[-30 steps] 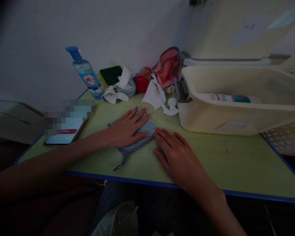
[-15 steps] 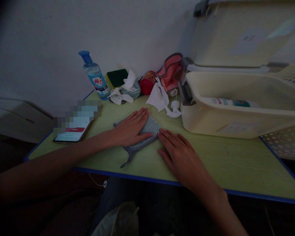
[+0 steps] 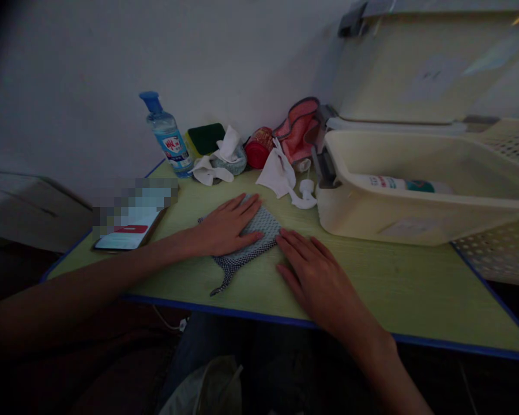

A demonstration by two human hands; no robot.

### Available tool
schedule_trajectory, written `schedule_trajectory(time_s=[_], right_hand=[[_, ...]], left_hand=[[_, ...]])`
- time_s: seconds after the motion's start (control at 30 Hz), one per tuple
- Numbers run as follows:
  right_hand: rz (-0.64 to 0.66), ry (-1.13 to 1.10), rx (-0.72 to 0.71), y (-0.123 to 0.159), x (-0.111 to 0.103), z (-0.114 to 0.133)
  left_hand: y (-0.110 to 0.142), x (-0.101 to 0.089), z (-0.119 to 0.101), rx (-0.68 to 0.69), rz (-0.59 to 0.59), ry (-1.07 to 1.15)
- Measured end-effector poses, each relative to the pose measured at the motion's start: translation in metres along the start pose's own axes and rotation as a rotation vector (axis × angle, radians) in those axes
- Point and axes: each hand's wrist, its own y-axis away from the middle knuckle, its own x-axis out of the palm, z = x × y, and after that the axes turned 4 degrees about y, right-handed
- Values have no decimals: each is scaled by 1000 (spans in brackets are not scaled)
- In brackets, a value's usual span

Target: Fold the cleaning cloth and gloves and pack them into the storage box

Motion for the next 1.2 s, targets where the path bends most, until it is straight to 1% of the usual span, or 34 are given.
schedule_trajectory(time_s=[0.1,0.27,0.43,0.53,0.63,0.7,0.8,0.87,0.9,0.97,1.03,1.07,1.13,1.2], right_hand=[[10,0,7,0,0,0],[26,-9,23,0,1,0],[41,-53,49,0,1,0],[53,-66,46,0,1,0],[50,-92,48,0,-1,-1],[53,-128,45,1,-5,-2],[89,-206,16,-2,-17,-4],[104,-274,23,-10,-25,-6],[97,-312,44,-17,-28,-7],[78,-396,108,-33,-29,-11],[60,-493,172,-54,-25,-16],[87,-554,196,-65,-21,-19],[111,-641,255,-85,-12,-25],[121,-669,311,-101,-3,-31]], left_hand=[[6,1,5,21,6,8],[27,2,15,24,-1,-45],[43,5,16,-8,-8,-76],[44,6,15,-8,-14,-76],[41,4,18,39,7,-59],[38,-1,23,96,38,-47],[33,-12,29,152,130,-30],[30,-18,26,170,166,-22],[28,-20,22,190,159,-17],[25,-20,12,284,121,-3],[24,-16,2,398,92,17],[23,-13,-2,439,89,27],[22,-8,-6,473,89,44],[22,-4,-6,476,82,64]])
